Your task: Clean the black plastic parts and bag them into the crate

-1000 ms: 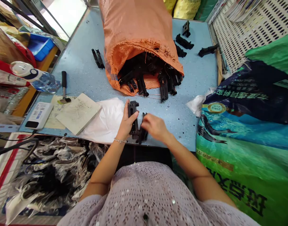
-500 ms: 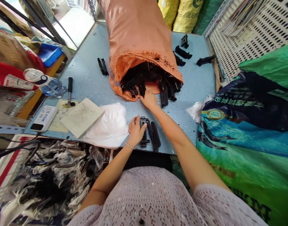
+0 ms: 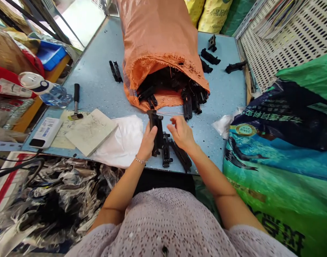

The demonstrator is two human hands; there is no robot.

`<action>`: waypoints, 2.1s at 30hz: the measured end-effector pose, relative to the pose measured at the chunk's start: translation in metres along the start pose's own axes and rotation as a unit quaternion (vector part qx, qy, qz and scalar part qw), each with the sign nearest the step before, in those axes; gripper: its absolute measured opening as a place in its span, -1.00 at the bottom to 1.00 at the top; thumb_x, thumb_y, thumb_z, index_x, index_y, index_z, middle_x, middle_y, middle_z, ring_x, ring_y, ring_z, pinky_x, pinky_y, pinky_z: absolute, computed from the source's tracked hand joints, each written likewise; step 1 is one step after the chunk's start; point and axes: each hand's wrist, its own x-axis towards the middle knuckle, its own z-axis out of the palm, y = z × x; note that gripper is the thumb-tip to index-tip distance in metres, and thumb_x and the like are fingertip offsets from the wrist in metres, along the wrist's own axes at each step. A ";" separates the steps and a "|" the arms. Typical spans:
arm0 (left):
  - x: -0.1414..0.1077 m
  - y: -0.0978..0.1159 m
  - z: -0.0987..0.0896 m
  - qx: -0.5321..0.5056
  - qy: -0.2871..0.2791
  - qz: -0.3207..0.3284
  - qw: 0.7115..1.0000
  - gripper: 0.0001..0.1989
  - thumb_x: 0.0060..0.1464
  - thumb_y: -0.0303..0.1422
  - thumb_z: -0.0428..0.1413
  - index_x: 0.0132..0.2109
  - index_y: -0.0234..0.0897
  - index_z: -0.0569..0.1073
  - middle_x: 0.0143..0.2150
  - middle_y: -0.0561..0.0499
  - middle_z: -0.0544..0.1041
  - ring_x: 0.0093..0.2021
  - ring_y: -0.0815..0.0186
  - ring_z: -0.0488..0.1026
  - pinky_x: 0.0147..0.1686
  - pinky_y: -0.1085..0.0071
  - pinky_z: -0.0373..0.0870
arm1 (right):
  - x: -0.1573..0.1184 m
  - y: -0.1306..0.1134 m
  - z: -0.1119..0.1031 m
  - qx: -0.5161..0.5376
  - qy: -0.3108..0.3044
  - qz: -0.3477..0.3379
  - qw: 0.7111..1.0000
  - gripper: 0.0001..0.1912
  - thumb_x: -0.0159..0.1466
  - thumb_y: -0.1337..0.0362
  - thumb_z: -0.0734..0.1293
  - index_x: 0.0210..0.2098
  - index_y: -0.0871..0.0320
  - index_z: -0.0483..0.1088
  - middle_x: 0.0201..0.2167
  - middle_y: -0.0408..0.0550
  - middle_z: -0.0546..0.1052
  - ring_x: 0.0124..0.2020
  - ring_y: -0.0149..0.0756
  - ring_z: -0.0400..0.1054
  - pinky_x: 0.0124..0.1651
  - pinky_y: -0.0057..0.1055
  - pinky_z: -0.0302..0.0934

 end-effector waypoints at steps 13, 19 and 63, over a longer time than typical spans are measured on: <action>-0.005 0.001 -0.021 0.170 0.044 0.004 0.984 -0.42 0.35 0.01 -0.08 0.35 -0.18 0.31 0.35 -0.08 0.39 0.38 0.12 0.27 0.40 0.19 0.14 | -0.054 -0.012 0.020 -0.184 -0.109 -0.189 0.958 -0.41 0.54 -0.05 -0.02 -0.37 0.14 0.39 -0.45 -0.02 0.49 -0.40 -0.26 0.32 -0.33 -0.34 0.03; -0.028 -0.024 -0.030 0.506 -0.001 -0.116 0.855 -0.26 0.38 -0.05 -0.18 0.53 -0.36 -0.10 -0.14 -0.26 0.64 -0.10 -0.06 0.61 0.01 0.02 0.45 | 0.007 0.040 -0.007 -0.286 0.016 0.064 0.956 -0.50 0.54 0.01 -0.02 -0.13 0.16 0.40 -0.17 0.11 0.56 -0.16 -0.16 0.43 -0.19 -0.35 0.16; -0.046 -0.065 -0.029 0.349 0.067 -0.058 0.933 0.01 0.10 0.13 0.14 0.49 -0.30 -0.04 0.53 -0.36 -0.10 0.55 -0.11 -0.22 0.47 -0.12 -0.34 | 0.101 0.115 -0.041 -0.316 0.047 0.296 0.900 -0.35 0.34 -0.03 0.33 0.14 0.44 0.28 0.00 0.46 0.52 0.03 0.17 0.44 0.03 -0.08 0.24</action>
